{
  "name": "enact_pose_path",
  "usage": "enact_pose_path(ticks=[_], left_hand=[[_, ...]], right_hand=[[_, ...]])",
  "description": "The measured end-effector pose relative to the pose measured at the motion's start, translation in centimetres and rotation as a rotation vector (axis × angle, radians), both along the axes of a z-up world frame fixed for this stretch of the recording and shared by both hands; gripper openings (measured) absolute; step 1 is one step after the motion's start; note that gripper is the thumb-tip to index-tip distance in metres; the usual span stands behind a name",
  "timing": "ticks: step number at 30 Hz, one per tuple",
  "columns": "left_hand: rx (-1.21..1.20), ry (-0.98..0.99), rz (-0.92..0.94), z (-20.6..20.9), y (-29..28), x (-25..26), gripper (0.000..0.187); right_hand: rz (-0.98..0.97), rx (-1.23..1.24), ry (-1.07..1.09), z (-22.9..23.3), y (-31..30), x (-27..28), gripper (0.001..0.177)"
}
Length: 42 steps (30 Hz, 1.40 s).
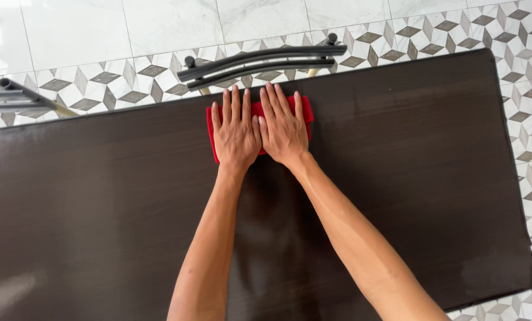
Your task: The person cleans a dark wooden table using a brush and a red cloth. They apply a liquid from a spray bottle and wipe the surface repeatedly to remove residue.
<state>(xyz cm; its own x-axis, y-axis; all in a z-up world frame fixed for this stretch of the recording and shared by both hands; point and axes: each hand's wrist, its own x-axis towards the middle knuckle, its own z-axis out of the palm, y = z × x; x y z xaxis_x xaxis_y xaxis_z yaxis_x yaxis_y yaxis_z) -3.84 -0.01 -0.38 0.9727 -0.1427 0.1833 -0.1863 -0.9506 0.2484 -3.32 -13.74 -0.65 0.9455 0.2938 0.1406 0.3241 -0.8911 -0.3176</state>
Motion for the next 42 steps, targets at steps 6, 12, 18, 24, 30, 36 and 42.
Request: enact_pose_path(ticks=[6,12,18,24,30,36,42], left_hand=[[-0.015,0.019,-0.001,1.3,-1.3,-11.1,0.060],[-0.047,0.034,0.001,3.2,-3.5,-26.0,0.059],[-0.049,0.025,-0.003,4.6,-6.5,-39.8,0.059],[-0.016,0.097,-0.032,4.1,-7.3,-42.4,0.059],[0.013,0.101,-0.030,3.7,-7.6,-39.0,0.061],[-0.017,0.088,-0.034,2.7,-8.2,-30.0,0.060],[-0.009,0.087,-0.024,1.6,-9.0,-17.3,0.060]], right_hand=[[-0.007,0.008,0.001,1.7,-1.0,-11.1,0.062],[-0.018,0.038,0.039,3.5,-3.0,-26.1,0.062],[-0.025,0.016,0.061,4.1,-5.7,-40.0,0.064],[-0.092,0.031,0.113,3.2,-6.5,-43.6,0.063],[-0.092,-0.024,0.112,2.7,-6.7,-40.1,0.064],[-0.095,-0.017,0.121,2.2,-7.5,-31.2,0.064],[-0.082,-0.022,0.091,1.2,-8.4,-18.3,0.064]])
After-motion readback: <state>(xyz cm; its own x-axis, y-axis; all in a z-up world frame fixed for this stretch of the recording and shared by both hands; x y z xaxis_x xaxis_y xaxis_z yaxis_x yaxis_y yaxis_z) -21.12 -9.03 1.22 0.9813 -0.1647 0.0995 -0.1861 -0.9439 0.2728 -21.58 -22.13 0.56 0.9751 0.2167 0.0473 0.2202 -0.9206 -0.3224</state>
